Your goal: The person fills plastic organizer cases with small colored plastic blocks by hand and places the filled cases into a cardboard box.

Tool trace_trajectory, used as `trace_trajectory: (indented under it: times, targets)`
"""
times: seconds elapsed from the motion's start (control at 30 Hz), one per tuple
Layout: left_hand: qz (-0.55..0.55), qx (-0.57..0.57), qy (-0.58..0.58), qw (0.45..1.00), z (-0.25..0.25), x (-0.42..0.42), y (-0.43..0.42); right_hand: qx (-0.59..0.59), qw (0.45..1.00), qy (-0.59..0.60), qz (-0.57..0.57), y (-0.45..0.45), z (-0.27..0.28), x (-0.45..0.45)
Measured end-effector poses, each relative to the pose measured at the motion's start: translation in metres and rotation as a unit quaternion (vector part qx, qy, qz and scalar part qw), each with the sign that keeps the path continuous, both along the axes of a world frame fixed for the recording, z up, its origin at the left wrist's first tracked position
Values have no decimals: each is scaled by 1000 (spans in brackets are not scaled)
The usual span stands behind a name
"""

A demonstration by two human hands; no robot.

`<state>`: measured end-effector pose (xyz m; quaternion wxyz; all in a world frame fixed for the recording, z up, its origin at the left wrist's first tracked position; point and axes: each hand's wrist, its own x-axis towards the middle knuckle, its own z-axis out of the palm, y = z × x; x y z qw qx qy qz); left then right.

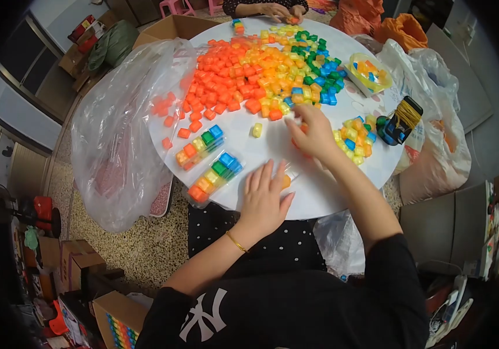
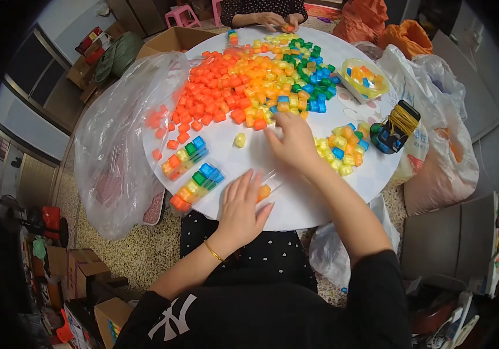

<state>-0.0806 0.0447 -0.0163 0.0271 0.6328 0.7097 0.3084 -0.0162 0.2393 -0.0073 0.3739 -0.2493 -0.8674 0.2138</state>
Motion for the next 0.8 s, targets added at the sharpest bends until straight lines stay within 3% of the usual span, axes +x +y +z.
trace_trajectory:
  times: [0.03,0.07,0.13,0.2,0.4,0.47,0.6,0.67,0.73,0.8]
  targets:
    - [-10,-1,104,995,3,2,3,57,998,-12,-28,18,-12,-17]
    - [-10,1,107,994,0,2,5,59,998,-9,-29,29,-21,-25]
    - [-47,-47,105,992,-10,-1,9,120,967,-215,-72,38,-22,-37]
    - [-46,-41,108,992,-17,-4,8,142,965,-209,-71,31,-24,-25]
    - [-32,-15,82,996,-16,0,6,64,991,-75,-89,30,-19,-25]
    - [-34,-19,84,996,-17,-2,4,129,975,-162,-76,39,-30,-38]
    - [-36,-9,118,992,-18,-3,2,183,955,-216,-82,35,-27,-39]
    - [-42,-5,120,992,-19,-1,1,52,966,-245,-66,27,-14,-29]
    - [-30,7,57,998,-20,-2,2,-10,998,-44,-39,-2,-8,-5]
    - [-23,8,39,999,-22,0,0,44,998,-21,-34,-40,0,29]
